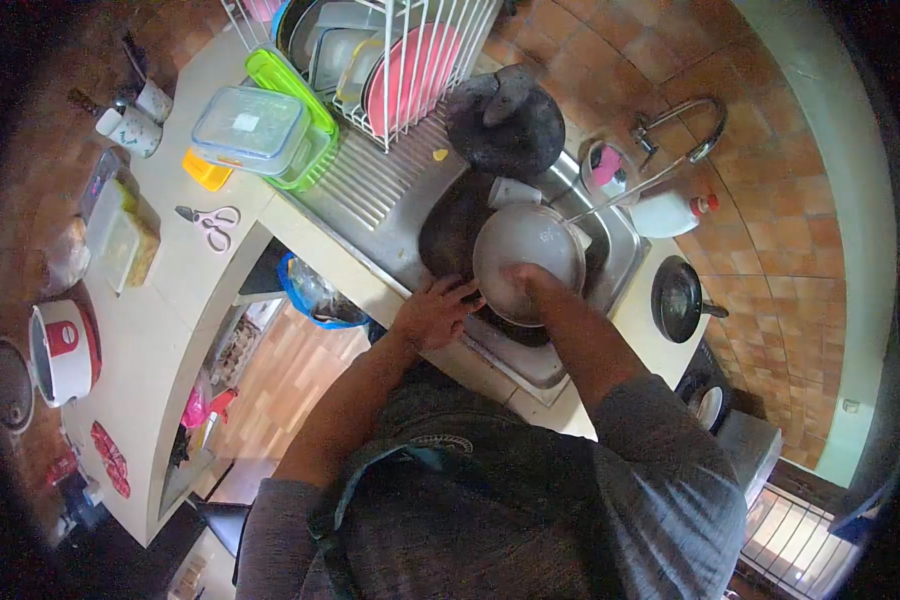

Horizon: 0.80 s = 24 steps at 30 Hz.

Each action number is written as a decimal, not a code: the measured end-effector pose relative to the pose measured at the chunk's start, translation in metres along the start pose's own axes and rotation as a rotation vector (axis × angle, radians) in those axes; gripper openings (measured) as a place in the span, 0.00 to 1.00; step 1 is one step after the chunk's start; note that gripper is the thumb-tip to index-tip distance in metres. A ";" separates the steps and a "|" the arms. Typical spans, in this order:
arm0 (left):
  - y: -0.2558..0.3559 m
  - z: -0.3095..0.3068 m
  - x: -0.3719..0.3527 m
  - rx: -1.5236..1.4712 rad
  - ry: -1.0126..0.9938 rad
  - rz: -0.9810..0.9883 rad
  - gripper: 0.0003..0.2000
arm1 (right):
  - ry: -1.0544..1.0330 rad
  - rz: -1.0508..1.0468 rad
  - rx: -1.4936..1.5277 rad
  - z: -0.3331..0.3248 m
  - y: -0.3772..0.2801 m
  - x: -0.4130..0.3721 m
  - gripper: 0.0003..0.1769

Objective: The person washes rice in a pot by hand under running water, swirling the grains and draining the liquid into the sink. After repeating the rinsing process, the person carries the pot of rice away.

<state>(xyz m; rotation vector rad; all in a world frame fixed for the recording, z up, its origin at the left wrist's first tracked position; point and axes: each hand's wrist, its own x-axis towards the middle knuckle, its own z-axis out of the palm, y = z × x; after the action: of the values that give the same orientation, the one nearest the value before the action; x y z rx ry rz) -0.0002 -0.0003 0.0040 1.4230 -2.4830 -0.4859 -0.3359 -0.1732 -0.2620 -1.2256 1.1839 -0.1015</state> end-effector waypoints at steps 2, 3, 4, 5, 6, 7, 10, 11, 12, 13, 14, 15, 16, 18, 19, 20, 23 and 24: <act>-0.003 0.007 -0.003 0.020 0.062 0.020 0.35 | 0.035 -0.140 -0.102 0.002 0.019 0.025 0.25; -0.002 0.009 -0.003 0.013 0.039 0.007 0.35 | 0.055 -0.208 -0.153 -0.005 0.031 0.031 0.24; -0.001 0.010 -0.002 0.006 0.017 -0.003 0.35 | 0.077 -0.275 -0.203 -0.007 0.042 0.039 0.23; 0.000 0.008 0.000 0.004 0.017 -0.001 0.35 | 0.101 -0.343 -0.254 -0.007 0.044 0.056 0.23; 0.001 0.003 0.001 0.011 -0.009 -0.007 0.33 | 0.124 -0.413 -0.305 -0.008 0.043 0.078 0.22; 0.001 0.001 0.000 0.018 -0.035 -0.013 0.31 | 0.146 -0.483 -0.356 -0.008 0.048 0.090 0.22; -0.001 -0.002 -0.001 0.009 0.005 0.020 0.31 | 0.261 -0.561 -0.747 -0.052 0.062 0.099 0.24; -0.001 -0.003 -0.001 0.009 0.006 0.020 0.31 | 0.353 -0.556 -1.087 -0.065 0.064 0.099 0.28; 0.000 -0.005 -0.001 0.020 -0.008 0.013 0.31 | 0.352 -0.556 -1.088 -0.048 0.019 0.041 0.28; 0.001 -0.007 0.000 0.032 -0.023 0.006 0.32 | 0.248 -0.507 -1.250 -0.028 -0.043 0.005 0.27; 0.001 -0.006 -0.001 0.031 -0.022 0.006 0.32 | 0.140 -0.453 -1.408 -0.006 -0.129 -0.029 0.26; 0.001 -0.004 -0.001 0.030 -0.005 0.012 0.32 | 0.140 -0.453 -1.408 -0.020 -0.094 -0.009 0.26; 0.000 -0.002 -0.002 0.028 0.011 0.018 0.32 | 0.233 -0.370 -1.298 -0.032 -0.066 0.017 0.24; -0.001 0.003 -0.001 0.015 0.016 0.012 0.31 | 0.406 -0.208 -1.067 -0.051 -0.007 0.070 0.19; -0.002 0.004 -0.001 -0.002 0.020 0.008 0.31 | 0.488 -0.125 -0.948 -0.055 0.016 0.104 0.17; -0.001 0.004 -0.001 -0.002 0.020 0.009 0.31 | 0.567 -0.042 -0.827 -0.067 0.046 0.123 0.15; 0.000 -0.001 -0.001 0.029 -0.019 0.004 0.31 | 0.530 -0.056 -0.872 -0.055 0.036 0.115 0.16; -0.001 0.002 -0.001 0.028 0.001 0.011 0.31 | 0.509 -0.064 -0.893 -0.048 0.031 0.118 0.16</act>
<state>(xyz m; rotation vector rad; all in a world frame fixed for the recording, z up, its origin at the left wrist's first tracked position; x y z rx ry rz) 0.0004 0.0009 0.0021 1.4182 -2.5055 -0.4498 -0.3341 -0.2661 -0.3543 -2.1013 1.7149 0.0899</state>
